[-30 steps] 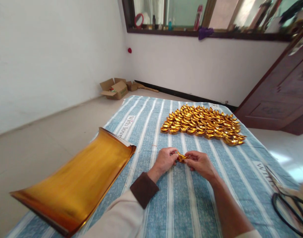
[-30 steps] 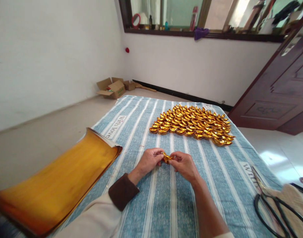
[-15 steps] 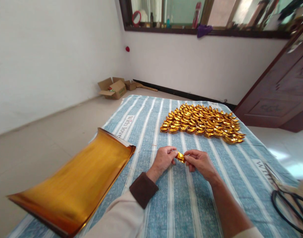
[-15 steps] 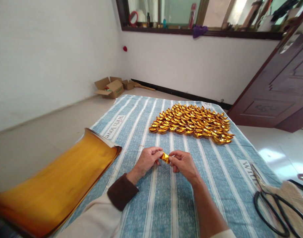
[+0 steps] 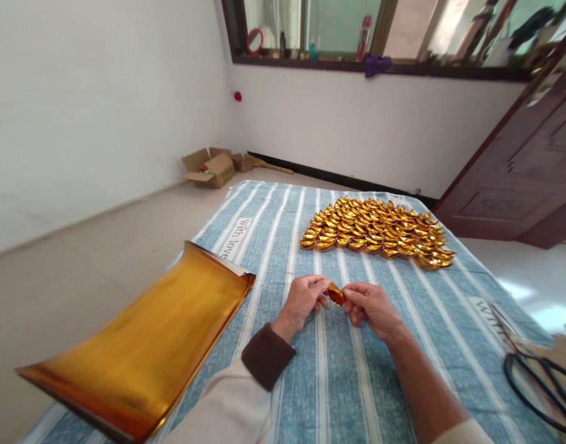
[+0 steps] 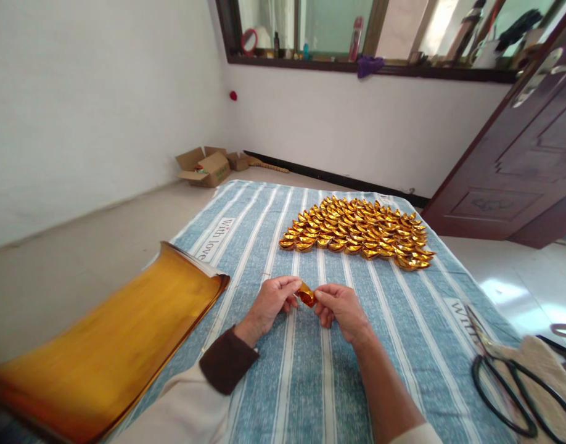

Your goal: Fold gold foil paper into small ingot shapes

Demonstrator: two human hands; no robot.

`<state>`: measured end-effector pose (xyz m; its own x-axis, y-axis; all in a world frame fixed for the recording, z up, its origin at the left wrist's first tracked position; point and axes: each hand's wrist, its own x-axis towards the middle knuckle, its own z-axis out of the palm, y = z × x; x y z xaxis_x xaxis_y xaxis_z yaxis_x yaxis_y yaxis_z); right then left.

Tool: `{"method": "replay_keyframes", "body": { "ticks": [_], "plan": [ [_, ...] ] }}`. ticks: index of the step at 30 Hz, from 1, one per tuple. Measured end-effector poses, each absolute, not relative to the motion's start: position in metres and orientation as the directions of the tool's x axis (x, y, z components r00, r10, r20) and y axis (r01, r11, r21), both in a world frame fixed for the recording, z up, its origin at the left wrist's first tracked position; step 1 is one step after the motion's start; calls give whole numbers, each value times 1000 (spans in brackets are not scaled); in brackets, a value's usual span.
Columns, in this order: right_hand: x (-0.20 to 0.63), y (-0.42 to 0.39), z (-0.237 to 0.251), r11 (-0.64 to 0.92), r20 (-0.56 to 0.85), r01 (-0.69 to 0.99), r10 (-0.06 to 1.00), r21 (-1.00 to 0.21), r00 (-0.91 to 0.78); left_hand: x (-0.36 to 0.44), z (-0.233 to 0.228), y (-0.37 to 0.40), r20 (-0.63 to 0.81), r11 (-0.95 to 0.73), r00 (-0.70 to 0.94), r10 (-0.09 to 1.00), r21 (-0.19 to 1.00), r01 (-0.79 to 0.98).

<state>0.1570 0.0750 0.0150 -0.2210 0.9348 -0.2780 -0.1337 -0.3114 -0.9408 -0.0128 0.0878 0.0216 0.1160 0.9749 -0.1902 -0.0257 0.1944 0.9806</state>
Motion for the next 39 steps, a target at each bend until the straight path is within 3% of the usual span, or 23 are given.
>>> {"method": "replay_keyframes", "body": {
  "ticks": [9,16,26,32,39],
  "plan": [
    [153,74,13,-303,-273,-145,942,-942,-194,-16,21,85,-191,203,113,975,973,-109],
    [152,76,10,-173,-158,-102,978,-980,-138,-16,26,84,-107,120,92,990,982,-145],
    [148,77,3,46,43,132,999,-990,-22,-19,18,87,-72,79,97,993,995,-66],
    [152,77,3,310,302,478,949,-822,-96,-20,12,88,-34,28,112,993,998,61],
    [155,78,-3,326,323,553,940,-767,-106,-19,1,89,24,-35,107,994,995,97]
  ]
}}
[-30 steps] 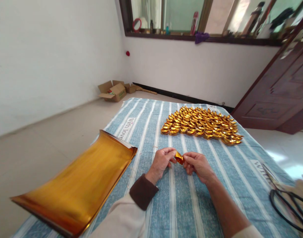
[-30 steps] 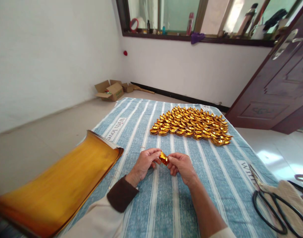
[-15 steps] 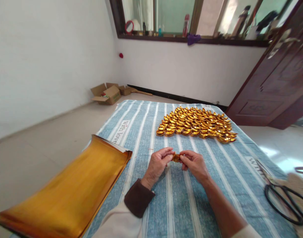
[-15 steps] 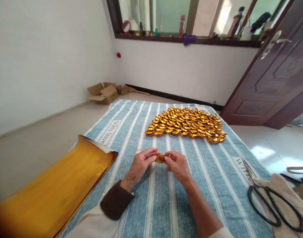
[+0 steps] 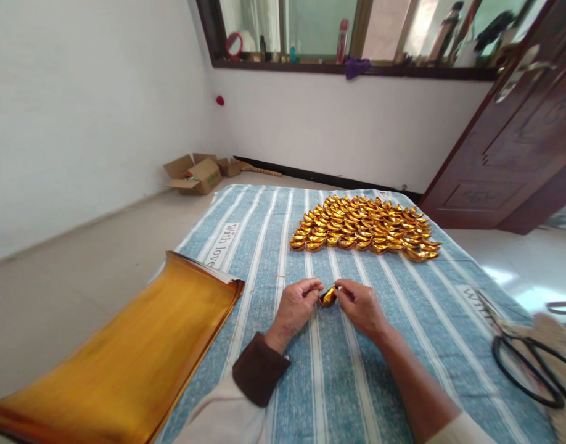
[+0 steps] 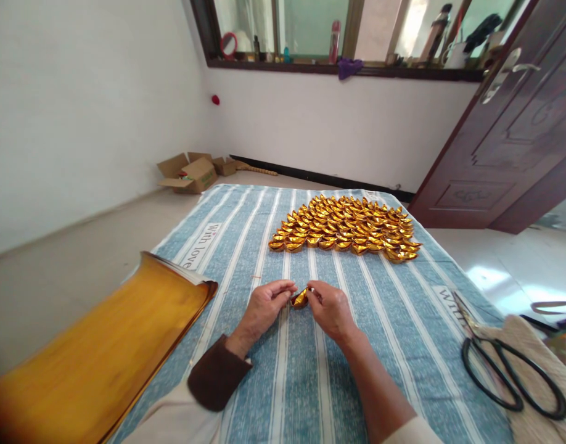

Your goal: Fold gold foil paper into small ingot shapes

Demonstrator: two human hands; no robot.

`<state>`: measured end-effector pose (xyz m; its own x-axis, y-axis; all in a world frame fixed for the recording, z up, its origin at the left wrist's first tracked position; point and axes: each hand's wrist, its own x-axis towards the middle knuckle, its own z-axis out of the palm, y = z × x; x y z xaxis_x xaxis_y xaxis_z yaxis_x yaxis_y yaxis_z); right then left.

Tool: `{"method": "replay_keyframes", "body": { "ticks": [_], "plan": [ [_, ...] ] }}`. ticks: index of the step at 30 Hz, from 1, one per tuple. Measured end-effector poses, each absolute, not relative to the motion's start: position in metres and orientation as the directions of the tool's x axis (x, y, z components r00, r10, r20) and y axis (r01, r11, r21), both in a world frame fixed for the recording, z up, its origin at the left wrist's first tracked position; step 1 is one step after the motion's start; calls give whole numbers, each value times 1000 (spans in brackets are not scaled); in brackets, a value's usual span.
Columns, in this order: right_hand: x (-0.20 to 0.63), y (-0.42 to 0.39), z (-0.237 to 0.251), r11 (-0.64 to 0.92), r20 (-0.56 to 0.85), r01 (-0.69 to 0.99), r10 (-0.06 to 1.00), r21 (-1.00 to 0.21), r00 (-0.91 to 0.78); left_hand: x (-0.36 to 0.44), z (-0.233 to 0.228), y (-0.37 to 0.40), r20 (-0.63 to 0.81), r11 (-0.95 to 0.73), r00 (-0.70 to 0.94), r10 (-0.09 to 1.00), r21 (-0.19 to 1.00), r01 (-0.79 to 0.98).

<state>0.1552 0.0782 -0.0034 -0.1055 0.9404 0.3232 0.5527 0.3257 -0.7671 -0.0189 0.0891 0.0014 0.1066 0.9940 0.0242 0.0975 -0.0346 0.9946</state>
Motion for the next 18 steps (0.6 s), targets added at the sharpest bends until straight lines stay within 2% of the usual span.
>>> {"method": "replay_keyframes", "body": {
  "ticks": [9,18],
  "plan": [
    [157,77,2,233,292,601,957,-764,0,-19,4,87,-5,-2,144,990,999,47],
    [155,78,1,154,159,484,987,-862,-31,-17,17,82,-9,-6,202,979,997,71]
  ]
}}
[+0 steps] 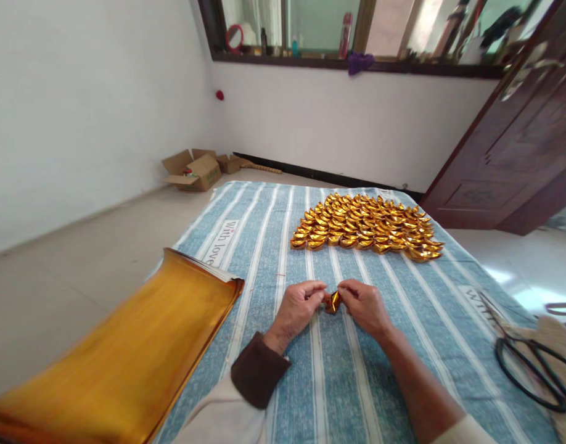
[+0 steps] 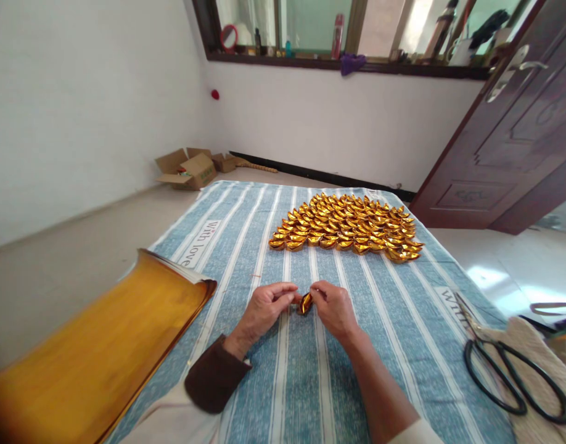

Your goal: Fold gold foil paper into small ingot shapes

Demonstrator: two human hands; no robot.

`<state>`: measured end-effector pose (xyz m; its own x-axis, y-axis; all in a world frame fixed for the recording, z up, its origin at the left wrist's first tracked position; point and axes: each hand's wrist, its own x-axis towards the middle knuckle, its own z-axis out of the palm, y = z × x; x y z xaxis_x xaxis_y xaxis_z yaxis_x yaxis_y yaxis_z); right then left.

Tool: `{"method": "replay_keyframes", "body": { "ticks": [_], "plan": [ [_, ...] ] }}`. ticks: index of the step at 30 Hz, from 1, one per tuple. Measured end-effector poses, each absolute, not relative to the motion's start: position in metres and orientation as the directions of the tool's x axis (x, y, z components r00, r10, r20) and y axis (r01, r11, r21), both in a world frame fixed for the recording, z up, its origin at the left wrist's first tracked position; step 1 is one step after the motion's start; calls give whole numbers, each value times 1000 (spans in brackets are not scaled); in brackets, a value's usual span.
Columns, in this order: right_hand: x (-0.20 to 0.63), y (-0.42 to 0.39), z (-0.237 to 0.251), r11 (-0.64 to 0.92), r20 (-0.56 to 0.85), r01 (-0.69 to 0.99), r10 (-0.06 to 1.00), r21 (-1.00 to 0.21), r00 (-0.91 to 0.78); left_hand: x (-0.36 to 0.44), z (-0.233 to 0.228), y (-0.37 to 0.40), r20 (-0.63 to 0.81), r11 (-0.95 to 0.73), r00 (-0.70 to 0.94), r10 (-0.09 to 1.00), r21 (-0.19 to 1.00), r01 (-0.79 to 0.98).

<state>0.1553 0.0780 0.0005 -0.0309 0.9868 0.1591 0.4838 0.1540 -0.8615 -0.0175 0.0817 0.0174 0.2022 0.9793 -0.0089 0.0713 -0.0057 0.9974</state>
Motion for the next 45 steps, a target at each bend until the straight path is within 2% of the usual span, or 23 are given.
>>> {"method": "replay_keyframes", "body": {
  "ticks": [6,11,16,20,24,34,37,41,45],
  "plan": [
    [159,79,5,102,91,334,995,-937,-47,-19,19,83,-57,58,145,988,998,-1],
    [163,79,10,106,103,174,994,-979,-26,-22,23,84,-58,64,55,997,992,-111],
    [161,75,14,158,157,122,987,-980,-18,-24,29,83,-89,101,120,989,990,-96],
    [159,73,15,192,192,135,981,-972,-17,-25,29,81,-152,175,204,967,980,-96],
    [159,73,14,194,192,141,981,-971,-27,-25,26,80,-208,258,236,949,944,-205],
    [152,70,14,204,194,159,978,-966,-72,-23,25,79,-243,347,342,908,892,-289],
    [151,71,11,196,191,166,981,-966,-42,-22,26,79,-257,369,330,908,864,-342],
    [149,68,13,315,332,298,943,-901,6,-21,25,80,-284,361,234,930,830,-425],
    [140,61,14,479,500,425,863,-768,-70,-19,23,79,-283,324,159,946,823,-466]
  ]
}}
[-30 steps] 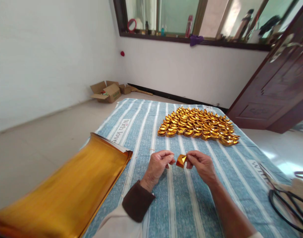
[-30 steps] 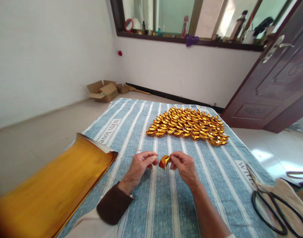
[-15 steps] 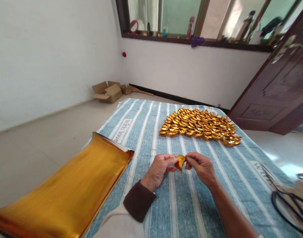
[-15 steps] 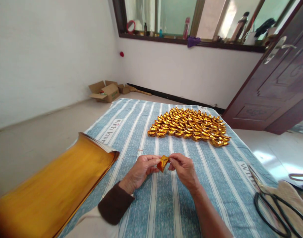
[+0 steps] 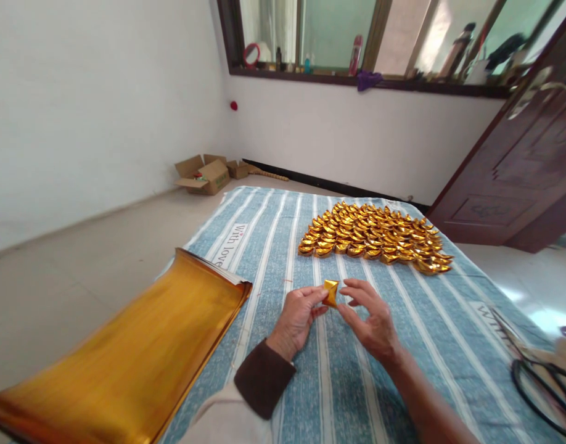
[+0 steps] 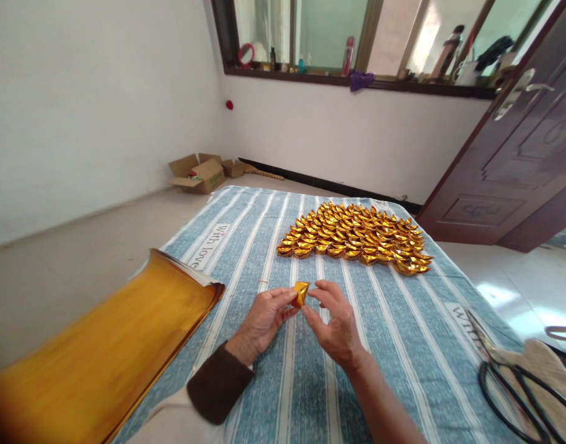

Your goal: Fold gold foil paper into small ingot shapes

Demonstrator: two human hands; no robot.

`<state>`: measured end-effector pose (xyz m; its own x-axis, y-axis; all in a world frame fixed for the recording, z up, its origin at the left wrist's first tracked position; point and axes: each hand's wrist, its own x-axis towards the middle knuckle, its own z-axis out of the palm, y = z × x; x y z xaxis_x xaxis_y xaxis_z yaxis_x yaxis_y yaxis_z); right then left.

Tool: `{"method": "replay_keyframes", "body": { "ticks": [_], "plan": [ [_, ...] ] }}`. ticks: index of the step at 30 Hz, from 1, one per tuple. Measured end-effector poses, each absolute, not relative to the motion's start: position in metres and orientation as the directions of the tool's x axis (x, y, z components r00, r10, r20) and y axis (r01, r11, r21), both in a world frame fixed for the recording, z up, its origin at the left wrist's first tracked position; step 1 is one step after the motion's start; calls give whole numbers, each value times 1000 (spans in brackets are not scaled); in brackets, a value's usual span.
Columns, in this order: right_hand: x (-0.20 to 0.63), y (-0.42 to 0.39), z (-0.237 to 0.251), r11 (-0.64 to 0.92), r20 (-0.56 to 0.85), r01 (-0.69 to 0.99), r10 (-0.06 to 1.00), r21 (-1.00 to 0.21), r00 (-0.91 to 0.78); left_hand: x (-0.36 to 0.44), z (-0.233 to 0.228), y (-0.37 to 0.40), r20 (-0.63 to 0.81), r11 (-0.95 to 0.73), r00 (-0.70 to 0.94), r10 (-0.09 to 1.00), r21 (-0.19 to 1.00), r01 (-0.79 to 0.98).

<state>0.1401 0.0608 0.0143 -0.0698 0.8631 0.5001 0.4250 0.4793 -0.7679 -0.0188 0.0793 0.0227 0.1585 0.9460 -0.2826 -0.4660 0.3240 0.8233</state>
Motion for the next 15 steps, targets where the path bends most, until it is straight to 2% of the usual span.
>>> {"method": "replay_keyframes", "body": {
  "ticks": [6,15],
  "plan": [
    [129,58,5,539,609,549,790,-639,-67,-16,23,80,-285,319,146,947,807,-497],
    [129,60,3,557,628,585,772,-590,-102,-17,24,79,-276,320,164,947,787,-527]
  ]
}}
